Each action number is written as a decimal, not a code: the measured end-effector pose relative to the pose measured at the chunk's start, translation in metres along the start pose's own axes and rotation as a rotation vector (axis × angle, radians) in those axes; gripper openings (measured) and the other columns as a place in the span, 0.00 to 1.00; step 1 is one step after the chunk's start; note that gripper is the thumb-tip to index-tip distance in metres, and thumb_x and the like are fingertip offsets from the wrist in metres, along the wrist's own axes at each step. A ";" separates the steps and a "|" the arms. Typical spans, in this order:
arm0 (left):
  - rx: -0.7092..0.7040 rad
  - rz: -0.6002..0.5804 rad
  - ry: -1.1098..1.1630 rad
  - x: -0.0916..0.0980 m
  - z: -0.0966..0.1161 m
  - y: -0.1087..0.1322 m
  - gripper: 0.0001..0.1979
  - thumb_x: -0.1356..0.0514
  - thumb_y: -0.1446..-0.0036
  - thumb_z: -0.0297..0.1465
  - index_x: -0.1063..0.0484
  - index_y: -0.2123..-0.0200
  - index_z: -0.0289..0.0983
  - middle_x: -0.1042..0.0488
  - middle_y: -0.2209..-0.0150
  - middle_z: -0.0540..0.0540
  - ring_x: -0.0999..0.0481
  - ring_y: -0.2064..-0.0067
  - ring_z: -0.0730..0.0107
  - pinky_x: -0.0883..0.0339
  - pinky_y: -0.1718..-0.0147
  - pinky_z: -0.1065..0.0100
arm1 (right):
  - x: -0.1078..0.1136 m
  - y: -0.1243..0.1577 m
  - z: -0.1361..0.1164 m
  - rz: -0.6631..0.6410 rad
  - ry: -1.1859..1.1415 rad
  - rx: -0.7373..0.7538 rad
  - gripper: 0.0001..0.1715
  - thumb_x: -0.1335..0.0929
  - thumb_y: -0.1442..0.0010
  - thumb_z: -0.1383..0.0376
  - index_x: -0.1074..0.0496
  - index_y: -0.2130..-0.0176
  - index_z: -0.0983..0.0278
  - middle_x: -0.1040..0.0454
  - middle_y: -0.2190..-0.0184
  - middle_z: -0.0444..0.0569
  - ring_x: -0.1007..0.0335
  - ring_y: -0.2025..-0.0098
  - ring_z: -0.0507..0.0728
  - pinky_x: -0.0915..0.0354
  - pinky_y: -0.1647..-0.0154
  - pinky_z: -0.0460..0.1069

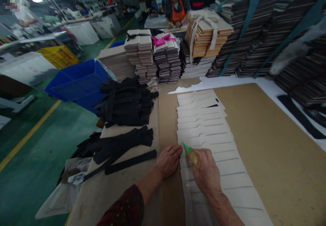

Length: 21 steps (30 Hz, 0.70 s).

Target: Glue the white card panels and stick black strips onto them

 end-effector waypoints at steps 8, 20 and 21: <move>-0.018 0.016 -0.008 -0.003 -0.002 -0.001 0.22 0.49 0.36 0.27 0.38 0.39 0.38 0.34 0.39 0.44 0.34 0.43 0.58 0.35 0.44 0.51 | 0.018 0.003 0.020 0.066 0.060 -0.088 0.14 0.36 0.38 0.65 0.35 0.51 0.56 0.34 0.54 0.49 0.33 0.54 0.60 0.30 0.58 0.54; -0.025 0.018 -0.017 -0.004 -0.004 -0.001 0.23 0.49 0.37 0.26 0.38 0.39 0.39 0.35 0.39 0.45 0.35 0.43 0.57 0.35 0.43 0.51 | 0.015 0.001 0.011 0.024 0.045 -0.045 0.17 0.36 0.40 0.70 0.33 0.51 0.57 0.33 0.57 0.49 0.35 0.55 0.59 0.30 0.57 0.52; -0.024 0.022 -0.019 -0.004 -0.004 -0.001 0.23 0.49 0.37 0.26 0.38 0.39 0.39 0.34 0.39 0.44 0.35 0.43 0.57 0.34 0.44 0.50 | 0.014 0.001 0.009 0.010 0.040 -0.033 0.17 0.36 0.40 0.71 0.33 0.52 0.57 0.33 0.57 0.49 0.35 0.55 0.59 0.31 0.57 0.52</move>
Point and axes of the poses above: each hand's wrist, its own y-axis away from the middle knuckle, its own x-axis out of the back of the hand, z = x × y, the point moved 6 cm from there along -y, towards the middle knuckle
